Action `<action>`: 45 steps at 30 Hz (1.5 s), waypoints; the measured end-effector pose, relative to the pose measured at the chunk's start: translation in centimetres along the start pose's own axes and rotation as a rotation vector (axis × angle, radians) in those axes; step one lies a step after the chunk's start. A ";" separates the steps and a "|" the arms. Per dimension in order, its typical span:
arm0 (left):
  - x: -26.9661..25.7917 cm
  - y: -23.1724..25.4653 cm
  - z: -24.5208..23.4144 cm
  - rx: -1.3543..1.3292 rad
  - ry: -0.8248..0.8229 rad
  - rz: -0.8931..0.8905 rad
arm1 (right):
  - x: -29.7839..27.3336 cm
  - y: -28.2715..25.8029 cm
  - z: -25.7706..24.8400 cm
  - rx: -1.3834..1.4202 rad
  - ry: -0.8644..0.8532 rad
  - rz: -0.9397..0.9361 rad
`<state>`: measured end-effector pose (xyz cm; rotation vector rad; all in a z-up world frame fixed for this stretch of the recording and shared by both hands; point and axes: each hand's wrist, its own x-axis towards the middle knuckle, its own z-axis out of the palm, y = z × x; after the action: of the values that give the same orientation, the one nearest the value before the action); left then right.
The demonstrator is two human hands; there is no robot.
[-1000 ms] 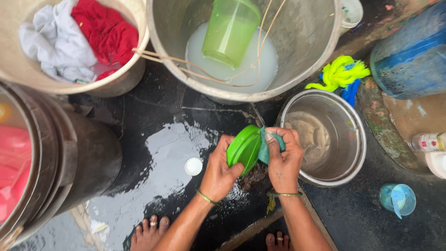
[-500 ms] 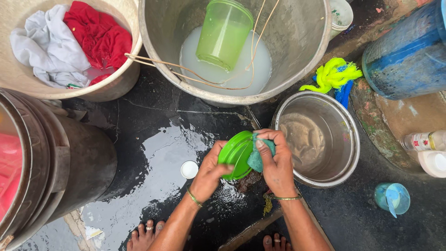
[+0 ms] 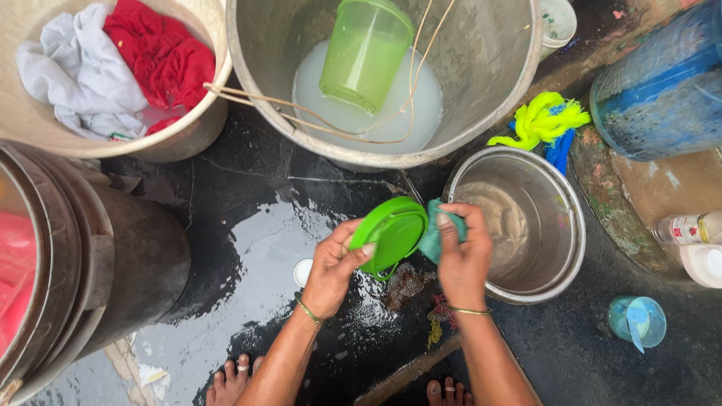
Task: The person washes various lids, containers, and a steel wool scrubber by hand using a sponge and green soap, rinsing them in a bucket of water.
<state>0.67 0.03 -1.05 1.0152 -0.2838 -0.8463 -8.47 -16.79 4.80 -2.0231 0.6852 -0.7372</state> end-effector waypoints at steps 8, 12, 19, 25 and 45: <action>0.0 -1.4 -1.0 -0.220 0.113 0.085 | -0.2 0.5 0.2 0.175 -0.045 0.137; 0.0 -0.2 -1.2 -0.150 0.150 0.058 | -0.5 -1.7 0.5 0.128 -0.105 0.043; 0.0 0.5 -1.6 -0.029 0.121 0.081 | -0.5 -3.0 0.9 -0.125 -0.134 -0.057; 0.2 0.0 -0.9 -0.033 0.215 0.072 | -1.4 -3.1 1.3 -0.028 -0.275 0.048; 0.7 1.7 -1.1 0.036 0.427 0.130 | -4.0 -3.7 2.7 0.191 -0.217 -0.034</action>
<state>2.63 0.63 -0.34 1.1700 -0.0001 -0.4914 -8.53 -10.78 5.74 -1.9076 0.4391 -0.5691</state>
